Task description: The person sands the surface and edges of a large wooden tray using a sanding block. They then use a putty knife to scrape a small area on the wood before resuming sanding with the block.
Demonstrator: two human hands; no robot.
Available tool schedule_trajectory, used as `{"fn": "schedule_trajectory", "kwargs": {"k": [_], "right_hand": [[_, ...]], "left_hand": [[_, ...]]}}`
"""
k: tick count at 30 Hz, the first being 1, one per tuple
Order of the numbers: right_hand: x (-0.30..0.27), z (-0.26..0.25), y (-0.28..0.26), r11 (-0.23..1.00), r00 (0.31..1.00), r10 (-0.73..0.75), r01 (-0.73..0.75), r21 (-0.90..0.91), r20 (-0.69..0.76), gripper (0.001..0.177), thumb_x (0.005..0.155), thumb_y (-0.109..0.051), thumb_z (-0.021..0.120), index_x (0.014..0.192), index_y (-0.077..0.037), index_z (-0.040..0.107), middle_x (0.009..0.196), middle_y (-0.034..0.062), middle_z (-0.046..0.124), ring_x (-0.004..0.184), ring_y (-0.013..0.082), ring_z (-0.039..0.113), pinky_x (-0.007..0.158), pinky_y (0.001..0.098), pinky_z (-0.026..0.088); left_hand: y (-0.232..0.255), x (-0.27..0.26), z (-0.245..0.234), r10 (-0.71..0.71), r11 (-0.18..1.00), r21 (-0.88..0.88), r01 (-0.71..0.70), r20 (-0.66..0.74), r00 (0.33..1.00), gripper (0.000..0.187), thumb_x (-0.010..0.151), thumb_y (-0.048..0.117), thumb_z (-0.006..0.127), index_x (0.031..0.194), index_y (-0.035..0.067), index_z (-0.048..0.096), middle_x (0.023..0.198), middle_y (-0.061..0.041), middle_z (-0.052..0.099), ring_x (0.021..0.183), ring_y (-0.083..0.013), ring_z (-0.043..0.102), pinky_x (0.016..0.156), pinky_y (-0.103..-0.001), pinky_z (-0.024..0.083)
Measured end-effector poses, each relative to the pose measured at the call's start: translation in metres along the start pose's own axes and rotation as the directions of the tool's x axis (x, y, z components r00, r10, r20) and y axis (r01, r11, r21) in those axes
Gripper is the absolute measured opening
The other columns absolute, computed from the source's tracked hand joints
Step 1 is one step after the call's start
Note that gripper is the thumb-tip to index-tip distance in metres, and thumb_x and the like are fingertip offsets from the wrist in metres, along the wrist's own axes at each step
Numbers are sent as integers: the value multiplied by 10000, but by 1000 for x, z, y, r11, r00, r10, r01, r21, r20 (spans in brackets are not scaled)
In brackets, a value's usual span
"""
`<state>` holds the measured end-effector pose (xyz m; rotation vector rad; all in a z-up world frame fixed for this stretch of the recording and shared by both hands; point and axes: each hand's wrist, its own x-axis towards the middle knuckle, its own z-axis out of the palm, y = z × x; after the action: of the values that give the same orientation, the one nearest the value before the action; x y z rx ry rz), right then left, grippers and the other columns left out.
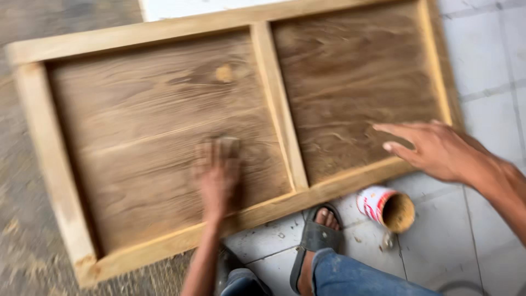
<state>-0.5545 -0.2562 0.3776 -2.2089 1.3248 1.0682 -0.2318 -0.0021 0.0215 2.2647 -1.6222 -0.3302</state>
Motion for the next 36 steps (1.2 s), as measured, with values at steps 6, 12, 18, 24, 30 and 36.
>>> {"fn": "schedule_trajectory", "kwargs": {"k": [6,12,18,24,30,36], "right_hand": [[-97,253,156,816,759,480,-203,541,-439,409,1084,-239,631,1477,-148,701,1441,70,739,1316,237,691,1049,349,497],[-95,461,79,167,581,774,-569,805,250,845,982,-533,599,1695,-142,368,1669,181,469,1520,367,467,1229,451,368],[-30,448,31,296,553,831,-353,888,-57,898,932,-402,720,1685,-103,334,1623,286,415,1512,457,346,1137,592,376],[-5,501,133,283,618,777,-516,808,123,851,859,-492,757,1637,-271,491,1408,200,713,1299,482,632,1063,525,478],[-11,448,183,272,207,945,-61,960,-255,565,1131,-31,693,1672,-38,529,1139,202,665,793,283,648,602,386,573],[-21,141,19,866,606,267,191,462,-750,589,1203,-231,433,1701,82,465,1619,375,550,1520,465,494,1205,492,362]], "left_hand": [[-136,9,-70,-524,767,380,517,-92,846,774,1193,611,43,1836,179,58,1768,-211,-46,1598,-557,77,1232,-760,242],[49,44,-38,-500,849,275,450,146,854,653,1346,371,280,1767,98,-139,1798,-139,-210,1709,-392,-133,1426,-594,-51],[56,22,-7,184,976,120,-180,-24,983,615,1084,458,496,1666,260,458,1742,-48,417,1611,-286,372,1280,-480,310],[-173,-30,-69,-321,889,281,361,-179,930,705,1207,538,330,1767,255,8,1818,-43,-58,1696,-258,15,1384,-475,104],[-73,-23,-21,-403,839,225,496,-355,843,692,1227,490,383,1774,193,79,1830,-76,6,1689,-394,-5,1328,-649,-64],[96,0,13,195,981,-9,-194,50,980,731,1077,446,464,1736,242,222,1812,-43,191,1672,-287,162,1324,-533,182]]}}
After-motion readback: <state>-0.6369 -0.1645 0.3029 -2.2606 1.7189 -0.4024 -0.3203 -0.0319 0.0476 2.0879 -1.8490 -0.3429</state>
